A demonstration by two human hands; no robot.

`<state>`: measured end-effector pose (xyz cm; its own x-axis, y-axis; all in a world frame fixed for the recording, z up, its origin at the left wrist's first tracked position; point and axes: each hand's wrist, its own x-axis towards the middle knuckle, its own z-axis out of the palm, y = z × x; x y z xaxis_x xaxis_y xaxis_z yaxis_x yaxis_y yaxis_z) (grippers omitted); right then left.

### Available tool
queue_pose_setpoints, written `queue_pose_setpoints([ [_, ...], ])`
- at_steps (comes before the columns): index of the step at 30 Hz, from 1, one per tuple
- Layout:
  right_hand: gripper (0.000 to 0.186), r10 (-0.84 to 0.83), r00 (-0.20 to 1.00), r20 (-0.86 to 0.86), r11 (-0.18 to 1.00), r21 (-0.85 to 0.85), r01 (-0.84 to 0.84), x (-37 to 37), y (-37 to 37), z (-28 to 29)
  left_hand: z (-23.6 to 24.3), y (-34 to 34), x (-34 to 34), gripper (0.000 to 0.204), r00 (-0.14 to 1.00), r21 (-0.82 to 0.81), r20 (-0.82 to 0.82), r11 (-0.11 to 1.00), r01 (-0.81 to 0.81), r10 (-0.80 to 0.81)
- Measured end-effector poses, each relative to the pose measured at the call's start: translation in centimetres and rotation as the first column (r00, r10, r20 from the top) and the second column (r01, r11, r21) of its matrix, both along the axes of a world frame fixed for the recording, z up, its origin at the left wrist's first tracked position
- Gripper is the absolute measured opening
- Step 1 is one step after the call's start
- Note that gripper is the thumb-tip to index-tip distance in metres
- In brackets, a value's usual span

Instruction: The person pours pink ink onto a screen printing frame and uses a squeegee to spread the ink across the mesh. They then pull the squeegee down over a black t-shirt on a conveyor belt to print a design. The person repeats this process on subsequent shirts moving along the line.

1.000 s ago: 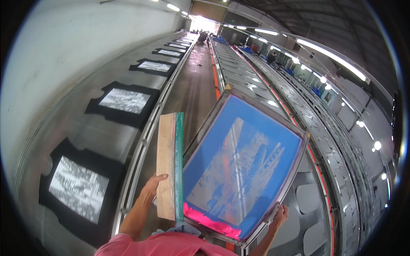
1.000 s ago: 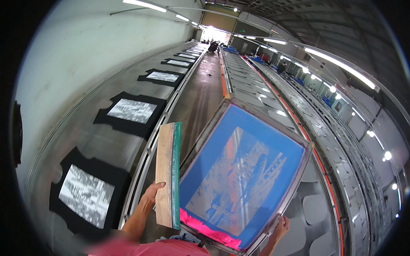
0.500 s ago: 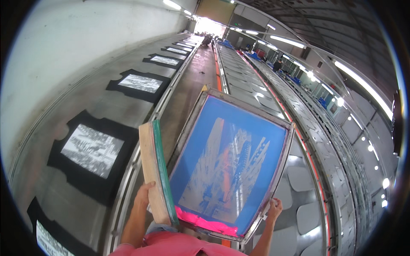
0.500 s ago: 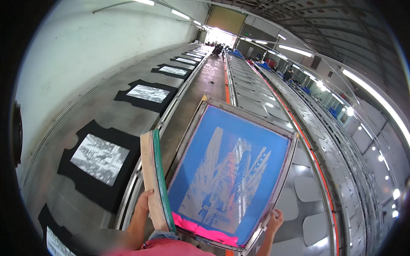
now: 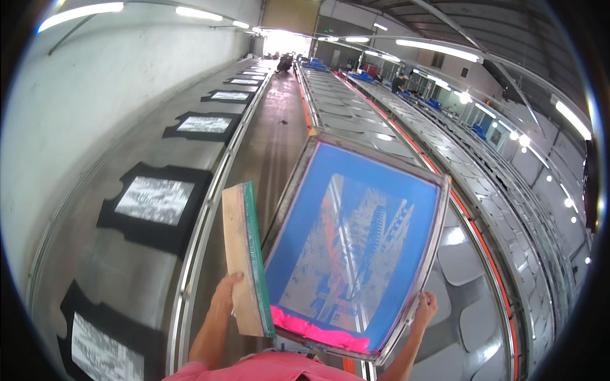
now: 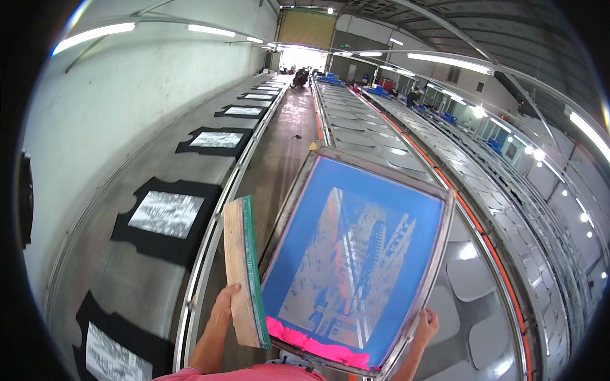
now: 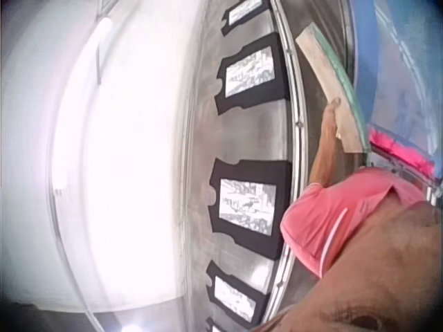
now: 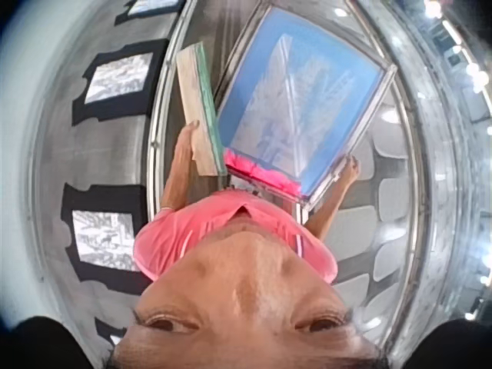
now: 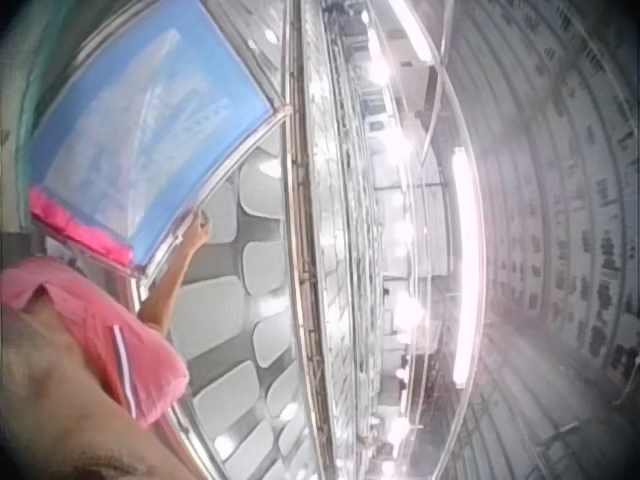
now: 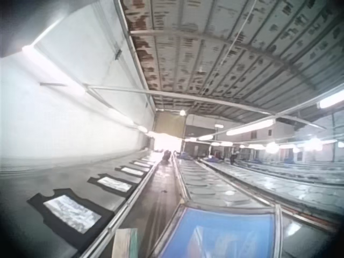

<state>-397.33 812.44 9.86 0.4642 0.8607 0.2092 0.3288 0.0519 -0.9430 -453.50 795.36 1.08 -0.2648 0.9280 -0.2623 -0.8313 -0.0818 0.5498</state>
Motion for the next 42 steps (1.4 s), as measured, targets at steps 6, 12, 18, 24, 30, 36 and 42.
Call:
queue_pose_setpoints([
  [6, 0.015, 0.054, 0.941, 0.335, 0.994, 0.071, -0.082, -13.0, 20.0, 1.8, -1.9, 12.5, -10.2, 0.056, 0.999, 0.011, 0.013, 0.999, -0.043, 0.043],
  [12, 0.016, 0.203, 0.956, 0.213, 0.979, -0.054, -0.196, -26.5, 38.6, 1.1, -5.9, 28.5, -20.2, 0.058, 0.989, 0.132, 0.122, 0.986, -0.103, 0.087],
  [18, 0.015, 0.154, 0.98, 0.128, 0.987, -0.075, -0.145, -33.8, 55.5, 0.7, -3.3, 47.6, -31.6, 0.062, 0.997, 0.11, 0.077, 0.994, 0.002, -0.01],
  [24, 0.01, 0.055, 0.996, 0.064, 0.998, 0.026, -0.056, -41.8, 71.5, -3.4, -3.3, 66.5, -42.5, 0.057, 1.0, -0.027, -0.021, 1.0, 0.002, -0.002],
  [30, 0.014, 0.002, 0.997, 0.081, 0.997, 0.079, -0.008, -51.0, 90.5, -3.5, -2.4, 86.6, -52.0, 0.057, 0.992, -0.052, -0.113, 0.996, -0.066, 0.06],
  [36, 0.021, 0.069, 0.962, 0.264, 0.998, -0.026, -0.064, -67.5, 108.7, 0.1, -3.6, 97.6, -63.2, 0.059, 0.984, -0.131, -0.075, 0.977, -0.171, 0.162],
  [42, 0.018, 0.149, 0.957, 0.248, 0.989, -0.016, -0.149, -79.3, 127.0, -2.0, -6.5, 111.8, -71.9, 0.062, 0.977, -0.004, -0.012, 0.977, -0.211, 0.211],
])
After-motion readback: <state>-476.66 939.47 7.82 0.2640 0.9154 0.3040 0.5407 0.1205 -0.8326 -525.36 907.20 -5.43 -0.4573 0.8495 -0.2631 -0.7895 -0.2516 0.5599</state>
